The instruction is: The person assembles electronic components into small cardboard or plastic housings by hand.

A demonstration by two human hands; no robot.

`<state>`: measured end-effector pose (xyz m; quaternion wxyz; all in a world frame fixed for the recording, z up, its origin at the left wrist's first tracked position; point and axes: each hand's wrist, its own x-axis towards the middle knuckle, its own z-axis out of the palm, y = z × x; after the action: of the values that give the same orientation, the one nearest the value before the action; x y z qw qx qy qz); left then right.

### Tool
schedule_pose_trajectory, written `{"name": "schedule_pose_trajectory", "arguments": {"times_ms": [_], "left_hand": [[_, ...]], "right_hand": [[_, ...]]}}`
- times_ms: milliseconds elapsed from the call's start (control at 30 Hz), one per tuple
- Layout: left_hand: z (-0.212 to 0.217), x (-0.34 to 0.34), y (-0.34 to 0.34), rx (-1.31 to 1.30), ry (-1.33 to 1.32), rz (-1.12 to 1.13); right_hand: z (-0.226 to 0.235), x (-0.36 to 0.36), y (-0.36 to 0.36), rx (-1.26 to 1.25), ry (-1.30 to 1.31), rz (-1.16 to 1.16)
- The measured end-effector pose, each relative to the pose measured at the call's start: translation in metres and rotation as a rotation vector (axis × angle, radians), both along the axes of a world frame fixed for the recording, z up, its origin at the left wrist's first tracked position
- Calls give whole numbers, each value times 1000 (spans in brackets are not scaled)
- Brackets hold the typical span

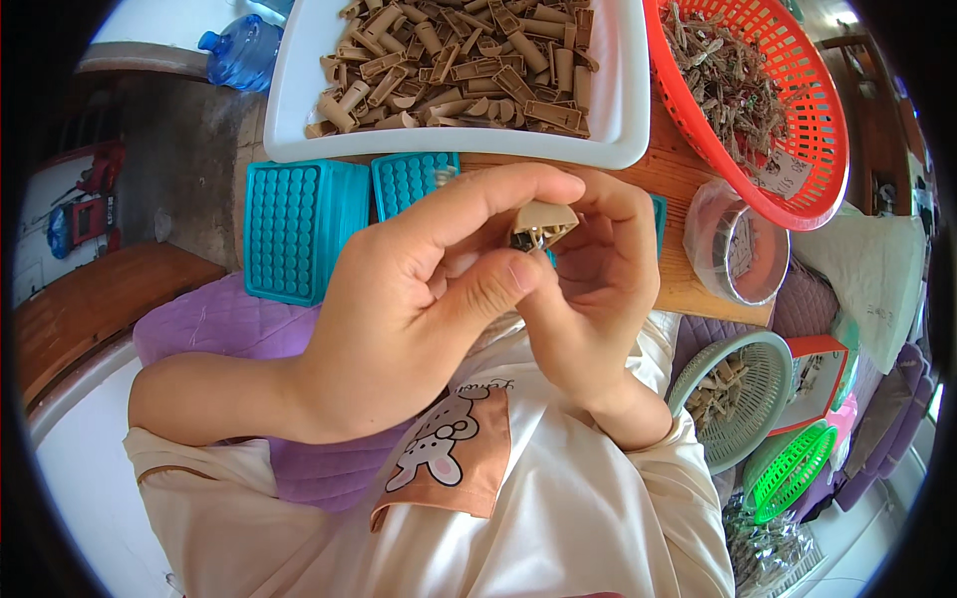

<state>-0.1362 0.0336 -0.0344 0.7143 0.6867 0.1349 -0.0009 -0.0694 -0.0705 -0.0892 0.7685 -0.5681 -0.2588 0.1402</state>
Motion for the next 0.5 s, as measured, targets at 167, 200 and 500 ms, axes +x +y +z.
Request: {"name": "schedule_pose_trajectory", "arguments": {"times_ms": [167, 200, 500], "left_hand": [[7, 3, 2, -224, 124, -23], [6, 4, 2, -228, 124, -35], [2, 5, 8, -488, 278, 56]], "right_hand": [[5, 8, -15, 120, 339, 331], [4, 8, -17, 181, 411, 381], [-12, 29, -34, -80, 333, 447]]}}
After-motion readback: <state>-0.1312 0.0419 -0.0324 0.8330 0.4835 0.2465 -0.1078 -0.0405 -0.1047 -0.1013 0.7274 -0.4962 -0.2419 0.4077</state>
